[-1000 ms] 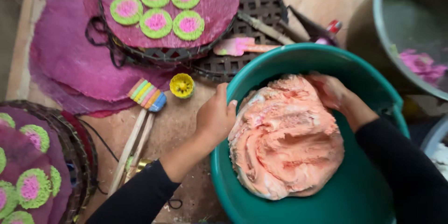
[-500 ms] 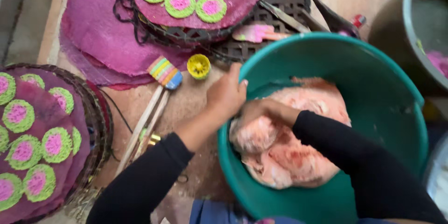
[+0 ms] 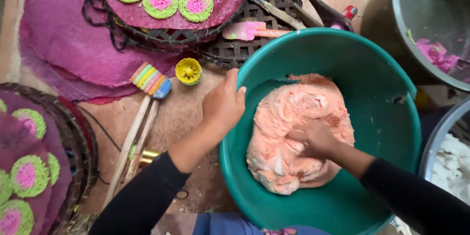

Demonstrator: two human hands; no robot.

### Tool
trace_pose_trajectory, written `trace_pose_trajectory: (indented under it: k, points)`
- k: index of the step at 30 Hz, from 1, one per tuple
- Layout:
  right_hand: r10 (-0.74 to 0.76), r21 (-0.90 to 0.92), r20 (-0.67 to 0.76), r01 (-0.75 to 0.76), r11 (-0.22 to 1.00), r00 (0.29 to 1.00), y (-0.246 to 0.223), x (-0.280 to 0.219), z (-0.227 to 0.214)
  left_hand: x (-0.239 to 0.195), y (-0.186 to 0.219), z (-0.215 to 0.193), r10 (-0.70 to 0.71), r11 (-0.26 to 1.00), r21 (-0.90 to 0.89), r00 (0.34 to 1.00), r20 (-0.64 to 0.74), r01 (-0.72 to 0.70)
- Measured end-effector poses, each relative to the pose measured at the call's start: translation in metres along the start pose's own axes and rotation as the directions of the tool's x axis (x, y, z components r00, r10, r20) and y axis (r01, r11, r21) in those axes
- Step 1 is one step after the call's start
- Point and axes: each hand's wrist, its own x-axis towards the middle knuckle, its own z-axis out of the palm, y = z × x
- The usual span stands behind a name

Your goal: The person kneads a large mass of pink dough in a green plastic basin using both hands. The person repeatedly folds, presses, and turns the dough to mix it thoroughly.

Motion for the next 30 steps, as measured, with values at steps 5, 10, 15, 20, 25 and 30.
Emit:
trace_pose_trajectory:
  k: [5,10,15,20,25,30]
  points:
    - [0.340,0.031,0.086,-0.343,0.939,0.937,0.061,0.064,0.067,-0.002,-0.003,0.007,-0.010,1.000,-0.027,1.000,0.003,0.010]
    - [0.411,0.067,0.065,-0.415,0.907,0.909,0.085,0.120,0.081,0.001,-0.003,0.002,-0.016,1.000,-0.006,1.000,-0.012,0.016]
    - [0.356,-0.109,0.139,-0.343,0.933,0.924,0.026,0.085,0.026,-0.001,0.001,-0.009,-0.022,0.992,-0.123,1.000,-0.001,0.021]
    - [0.530,0.225,0.407,-0.644,0.732,0.744,-0.074,0.012,-0.021,0.000,-0.009,-0.004,-0.026,0.988,-0.150,1.000,0.008,0.027]
    - [0.740,0.059,0.380,-0.813,0.580,0.555,-0.064,0.077,0.037,-0.002,-0.006,0.001,-0.047,0.974,-0.219,0.999,0.021,0.050]
    - [0.733,-0.040,0.274,-0.754,0.656,0.623,0.001,0.128,0.045,0.000,-0.014,0.006,-0.088,0.959,-0.269,0.996,0.026,0.092]
